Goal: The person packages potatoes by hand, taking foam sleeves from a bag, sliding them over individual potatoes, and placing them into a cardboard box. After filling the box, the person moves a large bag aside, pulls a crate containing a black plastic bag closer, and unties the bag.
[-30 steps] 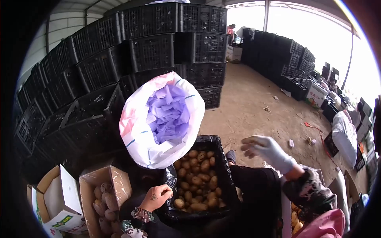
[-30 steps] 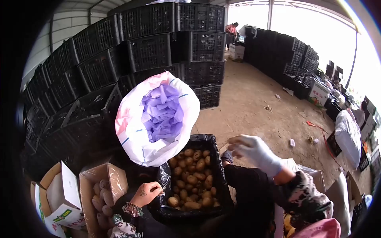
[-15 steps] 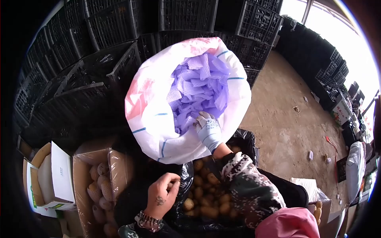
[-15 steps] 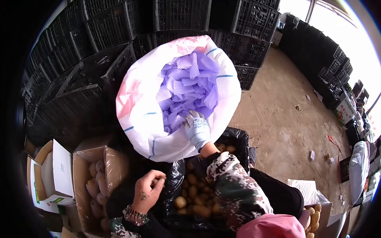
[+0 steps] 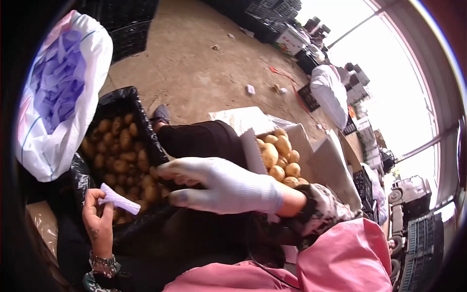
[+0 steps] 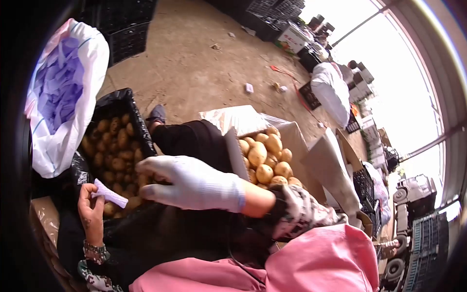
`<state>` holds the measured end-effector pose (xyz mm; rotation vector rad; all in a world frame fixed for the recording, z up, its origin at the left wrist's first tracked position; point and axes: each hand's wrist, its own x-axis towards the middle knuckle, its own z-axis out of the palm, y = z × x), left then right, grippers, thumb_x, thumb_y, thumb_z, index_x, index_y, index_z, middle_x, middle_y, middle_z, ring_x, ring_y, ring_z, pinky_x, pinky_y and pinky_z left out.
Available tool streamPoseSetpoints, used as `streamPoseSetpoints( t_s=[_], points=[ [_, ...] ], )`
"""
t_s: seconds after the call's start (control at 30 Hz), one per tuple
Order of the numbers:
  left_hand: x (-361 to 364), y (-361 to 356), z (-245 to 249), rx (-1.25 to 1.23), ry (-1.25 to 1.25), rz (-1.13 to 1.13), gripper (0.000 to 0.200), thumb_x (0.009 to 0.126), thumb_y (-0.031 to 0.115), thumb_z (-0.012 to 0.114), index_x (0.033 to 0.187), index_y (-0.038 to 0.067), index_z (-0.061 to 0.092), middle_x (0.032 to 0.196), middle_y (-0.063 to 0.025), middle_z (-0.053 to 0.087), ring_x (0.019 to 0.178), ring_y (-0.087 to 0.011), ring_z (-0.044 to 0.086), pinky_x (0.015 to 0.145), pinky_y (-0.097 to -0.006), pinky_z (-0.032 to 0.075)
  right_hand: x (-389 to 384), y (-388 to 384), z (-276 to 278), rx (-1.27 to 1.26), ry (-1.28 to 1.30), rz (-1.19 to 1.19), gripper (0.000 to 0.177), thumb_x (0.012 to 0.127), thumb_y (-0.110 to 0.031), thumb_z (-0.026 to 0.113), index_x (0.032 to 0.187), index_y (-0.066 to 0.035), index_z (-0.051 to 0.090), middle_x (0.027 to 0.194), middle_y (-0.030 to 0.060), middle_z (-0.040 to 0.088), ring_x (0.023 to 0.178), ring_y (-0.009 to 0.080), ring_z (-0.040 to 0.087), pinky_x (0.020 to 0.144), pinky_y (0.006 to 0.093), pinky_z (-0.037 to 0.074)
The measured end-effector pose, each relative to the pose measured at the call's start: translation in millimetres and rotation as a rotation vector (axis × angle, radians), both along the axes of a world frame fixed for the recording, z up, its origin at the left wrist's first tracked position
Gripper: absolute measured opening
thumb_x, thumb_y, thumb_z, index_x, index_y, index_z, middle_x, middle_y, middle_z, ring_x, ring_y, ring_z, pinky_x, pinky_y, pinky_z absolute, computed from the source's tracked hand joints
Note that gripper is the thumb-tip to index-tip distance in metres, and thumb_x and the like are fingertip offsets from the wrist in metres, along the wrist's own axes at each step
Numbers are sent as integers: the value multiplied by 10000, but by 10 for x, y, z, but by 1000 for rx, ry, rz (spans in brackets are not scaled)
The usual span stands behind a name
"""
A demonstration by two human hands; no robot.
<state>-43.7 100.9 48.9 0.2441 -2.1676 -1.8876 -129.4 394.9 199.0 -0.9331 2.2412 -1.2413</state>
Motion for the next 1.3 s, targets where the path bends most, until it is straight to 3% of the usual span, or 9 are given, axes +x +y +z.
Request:
streamPoseSetpoints(
  t_s=[0.07, 0.27, 0.4, 0.67, 0.8, 0.83, 0.97, 1.23, 1.3],
  points=[
    [80, -108, -138, -140, -89, -65, 169, 891, -34, 633, 926, 55, 493, 878, 34, 428, 790, -71, 409, 700, -235, 394, 474, 839, 527, 131, -336, -156, 351, 1049, -292, 568, 1186, 15, 669, 1013, 99, 726, 950, 169, 682, 875, 316, 536],
    [164, -318, -616, -19, -89, -5, 117, 968, 66, 586, 986, 70, 471, 924, 27, 430, 808, -57, 421, 700, -208, 395, 2387, 2267, 420, 580, -1156, -416, 369, 1048, -298, 541, 1132, 17, 714, 995, 103, 750, 923, 156, 695, 858, 288, 546],
    [133, -320, -723, -61, -135, -79, 105, 980, 75, 573, 991, 68, 469, 922, 23, 444, 749, -54, 458, 673, -211, 414, 3300, 2251, -582, 1086, -940, -86, 373, 990, -330, 533, 1094, -16, 705, 965, 142, 734, 877, 250, 703, 829, 405, 548],
    [258, -165, -601, -193, -100, -180, 184, 882, -67, 555, 932, 52, 424, 869, 9, 370, 747, -83, 378, 653, -234, 372, 3822, 2346, -1425, -241, -1155, -1040, 430, 967, -250, 568, 1314, 1, 533, 1145, 176, 663, 1089, 246, 636, 966, 365, 461],
    [214, -199, -731, -324, -62, -178, 183, 878, -68, 554, 930, 51, 426, 855, 0, 371, 745, -86, 391, 652, -236, 378, 3497, 2107, -1034, 698, -588, -485, 499, 905, -219, 563, 1344, -6, 460, 1207, 240, 600, 1078, 377, 627, 933, 443, 509],
    [214, -198, -755, -334, -63, -186, 180, 878, -65, 555, 928, 51, 427, 852, -1, 372, 742, -88, 391, 651, -238, 378, 3619, 2064, -1104, 628, -502, -561, 486, 909, -223, 562, 1328, -4, 453, 1218, 318, 559, 1088, 476, 587, 930, 491, 503],
    [229, -116, -683, -391, -113, -188, 180, 840, -52, 571, 925, 33, 437, 838, -33, 399, 738, -129, 409, 674, -271, 404, 3956, 1939, -1406, 334, -494, -866, 772, 899, -151, 551, 1577, 44, 238, 1598, 238, 364, 1505, 330, 310, 1225, 353, 260],
    [223, -68, -696, -348, -191, -227, 177, 821, -36, 583, 910, 26, 443, 831, -57, 434, 733, -132, 468, 653, -280, 469, 3509, 1723, -1199, -1177, -1050, -1471, 528, 834, -96, 575, 1354, -2, 580, 1321, 167, 665, 1241, 276, 602, 1073, 387, 438],
    [206, 4, -651, -270, -223, -229, 170, 827, -24, 587, 902, 29, 443, 822, -53, 437, 720, -118, 478, 614, -275, 470, 3768, 2071, -1504, -98, -471, -1175, 372, 854, -81, 585, 1215, -27, 656, 1159, 192, 707, 1113, 287, 653, 941, 401, 494]
  ],
)
